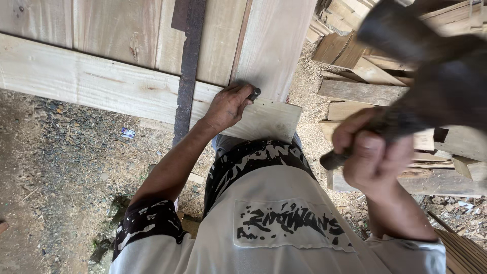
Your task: The person hammers nails into a wooden frame using a hammer. They repeatedly pick up nails from a container and drive them into the wood at various points along the frame.
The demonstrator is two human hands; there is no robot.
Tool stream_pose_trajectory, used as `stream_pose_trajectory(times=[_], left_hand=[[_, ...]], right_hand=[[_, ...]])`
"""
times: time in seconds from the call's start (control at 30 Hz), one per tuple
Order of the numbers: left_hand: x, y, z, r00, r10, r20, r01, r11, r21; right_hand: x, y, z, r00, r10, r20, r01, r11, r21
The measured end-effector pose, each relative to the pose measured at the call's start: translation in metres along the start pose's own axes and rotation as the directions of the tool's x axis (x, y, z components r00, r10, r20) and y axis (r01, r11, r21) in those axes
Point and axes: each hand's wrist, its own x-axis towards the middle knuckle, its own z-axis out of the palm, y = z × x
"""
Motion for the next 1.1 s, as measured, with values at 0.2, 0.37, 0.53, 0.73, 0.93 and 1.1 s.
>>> stream_pose_trajectory(times=[0.2, 0.37, 0.53, 0.73, 0.93, 1.1], left_hand=[[0.006, 0.002, -0.001, 0.997, 0.071, -0.015, -0.069, 0.992, 0.102], [-0.002, 0.002, -0.002, 0.997, -0.025, 0.074, 0.027, 0.999, -0.018], [0.001, 0.001, -0.005, 0.999, 0.039, 0.015, -0.04, 0.998, 0.05], [-0.015, 0.001, 0.008, 0.901, -0.334, 0.276, 0.397, 0.891, -0.218], [-0.027, 0.003, 0.011, 0.765, -0.5, -0.406, 0.099, 0.714, -0.693], [-0.057, 0.039, 0.048, 0.6, -0.624, -0.5, 0.185, 0.717, -0.672]], right_hand=[[0.007, 0.03, 0.031, 0.819, 0.468, 0.332, -0.338, 0.861, -0.38], [-0.006, -0.014, -0.002, 0.994, 0.086, -0.068, -0.075, 0.985, 0.158], [0.003, 0.031, 0.05, 0.824, 0.443, 0.354, -0.279, 0.86, -0.427], [-0.022, 0.052, 0.005, 0.916, 0.35, 0.196, -0.351, 0.936, -0.029], [-0.049, 0.134, -0.067, 0.925, 0.38, -0.022, -0.365, 0.901, 0.235], [-0.139, 0.271, -0.117, 0.378, 0.924, -0.053, -0.921, 0.369, -0.124]])
